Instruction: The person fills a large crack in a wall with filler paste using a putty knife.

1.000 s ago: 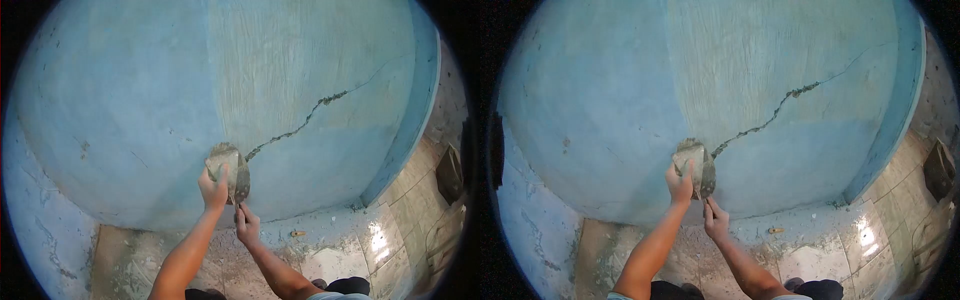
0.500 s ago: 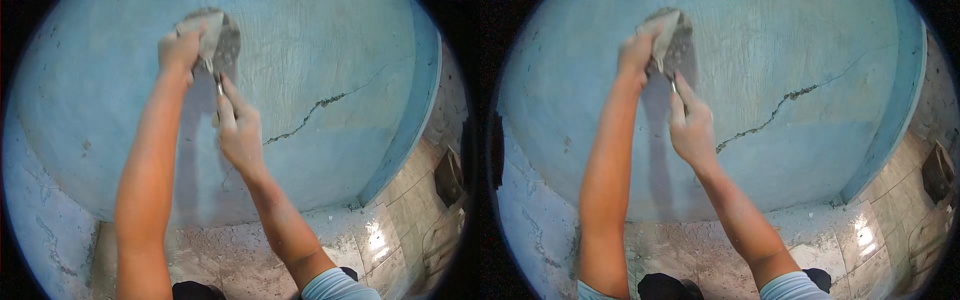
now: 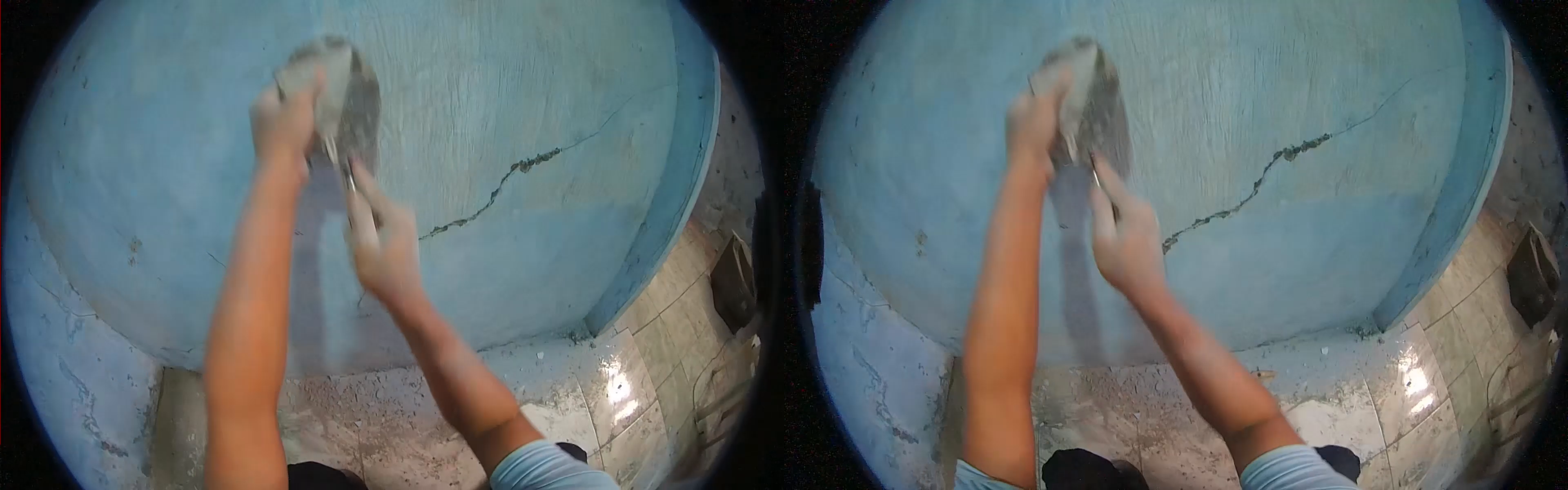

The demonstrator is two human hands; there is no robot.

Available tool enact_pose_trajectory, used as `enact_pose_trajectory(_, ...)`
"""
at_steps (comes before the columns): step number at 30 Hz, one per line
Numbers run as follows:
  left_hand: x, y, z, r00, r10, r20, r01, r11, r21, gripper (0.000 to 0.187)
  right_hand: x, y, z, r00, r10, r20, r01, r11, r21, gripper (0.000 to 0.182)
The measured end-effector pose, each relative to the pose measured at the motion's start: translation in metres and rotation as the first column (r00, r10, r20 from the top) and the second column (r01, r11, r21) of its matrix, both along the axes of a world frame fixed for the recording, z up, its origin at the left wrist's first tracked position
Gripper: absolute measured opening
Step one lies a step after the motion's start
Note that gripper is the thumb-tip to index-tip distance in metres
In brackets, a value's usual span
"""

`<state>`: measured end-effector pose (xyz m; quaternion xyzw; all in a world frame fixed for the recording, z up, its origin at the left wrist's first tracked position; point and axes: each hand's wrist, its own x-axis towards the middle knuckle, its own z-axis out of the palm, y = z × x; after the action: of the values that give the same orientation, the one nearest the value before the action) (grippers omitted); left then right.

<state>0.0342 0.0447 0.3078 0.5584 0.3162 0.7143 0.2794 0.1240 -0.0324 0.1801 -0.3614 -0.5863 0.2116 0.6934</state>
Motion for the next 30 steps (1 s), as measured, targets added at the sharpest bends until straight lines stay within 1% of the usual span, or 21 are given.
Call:
enact_pose_trajectory(1,-0.005,0.013,0.036,0.998,0.004,-0.067,-0.002,0.999,0.032,0.040,-0.001,0.018,0.031,1.000,-0.023,-0.010,0.024,0.993,0.119,0.044)
enact_pose_trajectory(3,0.005,-0.018,0.084,0.991,0.050,-0.127,-0.051,0.999,-0.003,0.035,-0.005,0.018,0.061,0.999,0.004,-0.040,0.002,0.988,0.155,0.045)
enact_pose_trajectory(4,0.001,-0.004,0.085,0.994,-0.022,-0.104,0.023,1.000,0.017,0.037,-0.006,0.008,0.072,0.997,0.051,-0.061,-0.046,0.996,0.072,0.045)
enact_pose_trajectory(6,-0.012,0.027,0.079,0.984,-0.166,-0.066,0.171,0.982,0.076,0.042,-0.006,0.000,0.070,0.993,0.084,-0.083,-0.083,0.996,0.017,0.045)
enact_pose_trajectory(7,-0.007,0.008,0.059,0.997,-0.003,-0.073,0.002,1.000,-0.014,0.039,-0.004,-0.001,0.050,0.994,0.070,-0.078,-0.067,0.997,0.036,0.045)
enact_pose_trajectory(9,0.000,-0.012,0.002,0.998,0.023,-0.062,-0.023,1.000,-0.006,0.034,-0.007,0.002,-0.012,0.998,0.009,-0.065,-0.003,0.995,0.096,0.044)
enact_pose_trajectory(10,-0.004,-0.014,-0.032,0.988,0.049,-0.145,-0.058,0.996,-0.062,0.033,-0.008,-0.005,-0.048,0.997,-0.003,-0.076,0.007,0.999,0.049,0.043)
enact_pose_trajectory(11,-0.004,-0.010,-0.074,0.996,0.021,-0.092,-0.024,0.999,-0.041,0.034,-0.010,-0.012,-0.084,0.996,-0.015,-0.087,0.015,1.000,0.001,0.042)
enact_pose_trajectory(12,-0.002,-0.018,-0.111,0.998,0.031,-0.063,-0.038,0.993,-0.112,0.034,-0.012,-0.020,-0.120,0.995,-0.026,-0.098,0.022,0.999,-0.046,0.041)
enact_pose_trajectory(13,-0.005,-0.021,-0.148,0.988,0.064,-0.139,-0.073,0.996,-0.060,0.034,-0.016,-0.028,-0.159,0.989,0.001,-0.146,-0.018,0.993,-0.114,0.041)
enact_pose_trajectory(15,-0.004,-0.034,-0.194,0.991,0.056,-0.121,-0.070,0.991,-0.116,0.035,-0.021,-0.035,-0.199,0.977,0.025,-0.210,-0.062,0.983,-0.170,0.041)
enact_pose_trajectory(17,-0.007,-0.029,-0.184,0.990,0.038,-0.135,-0.053,0.992,-0.115,0.035,-0.025,-0.036,-0.207,0.970,0.027,-0.240,-0.066,0.985,-0.157,0.041)
enact_pose_trajectory(18,-0.008,-0.026,-0.174,0.990,0.028,-0.137,-0.045,0.992,-0.116,0.035,-0.022,-0.035,-0.187,0.973,0.067,-0.220,-0.109,0.977,-0.182,0.042)
enact_pose_trajectory(19,-0.008,-0.026,-0.145,0.989,0.029,-0.146,-0.043,0.994,-0.097,0.035,-0.016,-0.034,-0.153,0.974,0.107,-0.200,-0.150,0.965,-0.214,0.042)
enact_pose_trajectory(21,-0.004,-0.023,-0.061,0.995,0.011,-0.096,-0.023,0.991,-0.131,0.036,-0.009,-0.013,-0.079,0.996,-0.085,0.023,0.083,0.992,0.091,0.042)
enact_pose_trajectory(22,-0.003,-0.014,-0.023,0.992,0.046,-0.114,-0.052,0.997,-0.051,0.037,-0.006,-0.002,-0.037,0.999,-0.041,-0.004,0.041,0.991,0.124,0.044)
enact_pose_trajectory(24,-0.004,0.016,0.052,0.996,-0.009,-0.094,0.009,1.000,0.004,0.039,-0.002,0.011,0.035,0.999,0.017,-0.051,-0.007,0.981,0.196,0.045)
enact_pose_trajectory(25,-0.005,0.027,0.073,0.997,-0.025,-0.079,0.027,0.999,0.023,0.040,-0.006,0.009,0.049,0.992,0.083,-0.094,-0.069,0.987,0.148,0.046)
enact_pose_trajectory(28,-0.009,0.021,0.078,0.981,-0.170,-0.093,0.175,0.983,0.051,0.041,-0.011,0.003,0.059,0.961,0.200,-0.193,-0.194,0.980,0.051,0.046)
enact_pose_trajectory(29,-0.007,0.015,0.062,0.992,-0.048,-0.115,0.051,0.998,0.024,0.037,-0.008,0.001,0.046,0.961,0.196,-0.198,-0.190,0.981,0.048,0.046)
enact_pose_trajectory(30,-0.005,0.005,0.040,0.992,-0.013,-0.128,0.016,0.999,0.030,0.035,-0.006,-0.001,0.029,0.960,0.192,-0.203,-0.187,0.981,0.046,0.046)
